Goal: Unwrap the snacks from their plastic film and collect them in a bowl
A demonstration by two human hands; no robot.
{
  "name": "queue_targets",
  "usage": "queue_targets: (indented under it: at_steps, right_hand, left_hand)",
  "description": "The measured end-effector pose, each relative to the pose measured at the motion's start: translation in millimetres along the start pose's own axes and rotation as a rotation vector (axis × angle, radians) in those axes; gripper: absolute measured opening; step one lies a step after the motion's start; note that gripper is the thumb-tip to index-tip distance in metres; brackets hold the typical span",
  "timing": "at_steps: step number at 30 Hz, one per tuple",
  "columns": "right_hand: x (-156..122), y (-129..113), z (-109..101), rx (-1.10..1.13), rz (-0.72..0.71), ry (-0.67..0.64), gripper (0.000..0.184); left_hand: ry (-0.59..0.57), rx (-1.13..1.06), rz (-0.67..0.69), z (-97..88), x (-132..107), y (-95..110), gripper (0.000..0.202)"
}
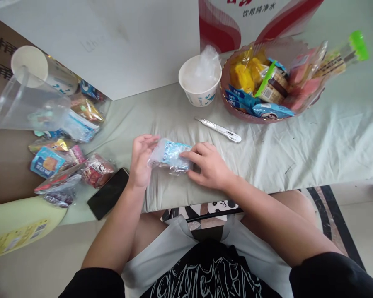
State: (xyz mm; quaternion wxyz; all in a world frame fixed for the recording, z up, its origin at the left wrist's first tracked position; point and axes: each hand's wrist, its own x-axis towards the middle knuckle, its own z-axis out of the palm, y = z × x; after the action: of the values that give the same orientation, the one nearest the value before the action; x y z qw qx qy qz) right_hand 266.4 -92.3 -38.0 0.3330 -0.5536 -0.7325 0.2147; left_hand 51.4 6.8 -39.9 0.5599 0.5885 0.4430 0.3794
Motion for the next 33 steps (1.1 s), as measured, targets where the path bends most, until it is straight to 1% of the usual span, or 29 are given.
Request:
queue_targets:
  at_steps: [2, 3, 5, 6, 7, 9, 10, 13, 15, 16, 18, 20, 21, 23, 25, 26, 27, 29, 31, 32, 33]
  right_hand:
    - [0.6, -0.8, -2.8, 0.022, -0.011, -0.006, 0.020]
    - [0.8, -1.3, -3.9, 0.039, -0.015, 0.007, 0.013]
    - [1.3, -2.1, -5.6, 0.070, -0.025, 0.060, 0.005]
    - [1.5, -2.2, -6.3, 0.079, -0.035, 0.096, 0.004]
    - [1.8, -2.0, -7.2, 0.080, -0.042, 0.137, 0.005]
    - [2.4, -0.9, -9.5, 0.061, -0.030, 0.227, 0.007]
    - [2.7, -0.1, -11.0, 0.042, -0.001, 0.265, 0.009]
    - [2.6, 2.1, -17.1, -0.019, 0.160, 0.358, 0.012]
    - [1.5, 2.5, -21.0, -0.031, 0.237, 0.415, 0.019]
    - [0.9, 2.3, -22.4, -0.023, 0.239, 0.429, 0.022]
    - [-0.2, 1.5, -23.5, 0.007, 0.180, 0.403, 0.025]
    - [-0.4, 1.1, -22.3, 0.006, 0.115, 0.321, 0.020]
    - [-0.1, 1.3, -21.2, -0.016, 0.113, 0.278, 0.018]
    - [1.0, 2.4, -19.1, -0.088, 0.170, 0.212, 0.013]
    - [2.1, 4.2, -18.4, -0.139, 0.252, 0.184, 0.013]
    - [2.4, 5.0, -18.5, -0.147, 0.281, 0.183, 0.016]
    - [2.4, 5.8, -18.7, -0.148, 0.297, 0.186, 0.017]
    - [2.0, 6.8, -18.9, -0.148, 0.298, 0.184, 0.017]
    - [1.2, 7.5, -18.0, -0.177, 0.286, 0.155, 0.021]
    - [0.8, 7.8, -17.3, -0.199, 0.284, 0.138, 0.024]
    - [0.7, 8.1, -16.5, -0.217, 0.291, 0.124, 0.027]
  left_hand:
    - [-0.008, 0.075, 0.180, -2.2, -1.5, -3.1, 0.049]
    - [-0.042, 0.102, 0.235, -2.4, -2.2, -3.4, 0.053]
    - [-0.146, 0.196, 0.282, -1.3, -3.1, -2.0, 0.055]
    - [-0.181, 0.275, 0.289, -0.3, -3.0, -0.6, 0.050]
    - [-0.187, 0.366, 0.286, 0.4, -2.4, 0.9, 0.041]
    - [-0.132, 0.512, 0.254, 0.5, 0.0, 3.1, 0.021]
    - [-0.086, 0.543, 0.231, -0.4, 1.7, 3.8, 0.014]
    - [0.032, 0.519, 0.176, -5.7, 5.9, 4.9, 0.014]
    - [0.134, 0.483, 0.195, -9.1, 6.8, 6.7, 0.016]
    - [0.194, 0.467, 0.221, -10.2, 6.6, 8.2, 0.016]
    - [0.296, 0.438, 0.274, -11.5, 5.5, 11.5, 0.018]
    - [0.352, 0.407, 0.289, -12.5, 4.7, 14.2, 0.015]
    - [0.367, 0.389, 0.278, -13.3, 4.9, 14.9, 0.015]
    - [0.396, 0.321, 0.228, -15.6, 6.1, 15.2, 0.022]
    - [0.418, 0.227, 0.178, -18.3, 7.7, 14.8, 0.028]
    - [0.405, 0.186, 0.158, -19.5, 8.1, 14.7, 0.031]
    - [0.367, 0.158, 0.140, -20.3, 8.0, 14.9, 0.035]
    - [0.217, 0.167, 0.107, -20.5, 6.1, 15.7, 0.041]
    - [0.049, 0.264, 0.070, -19.1, 3.2, 16.5, 0.037]
    - [-0.001, 0.329, 0.054, -18.0, 1.8, 16.6, 0.031]
    - [-0.028, 0.387, 0.041, -16.9, 0.8, 16.4, 0.026]
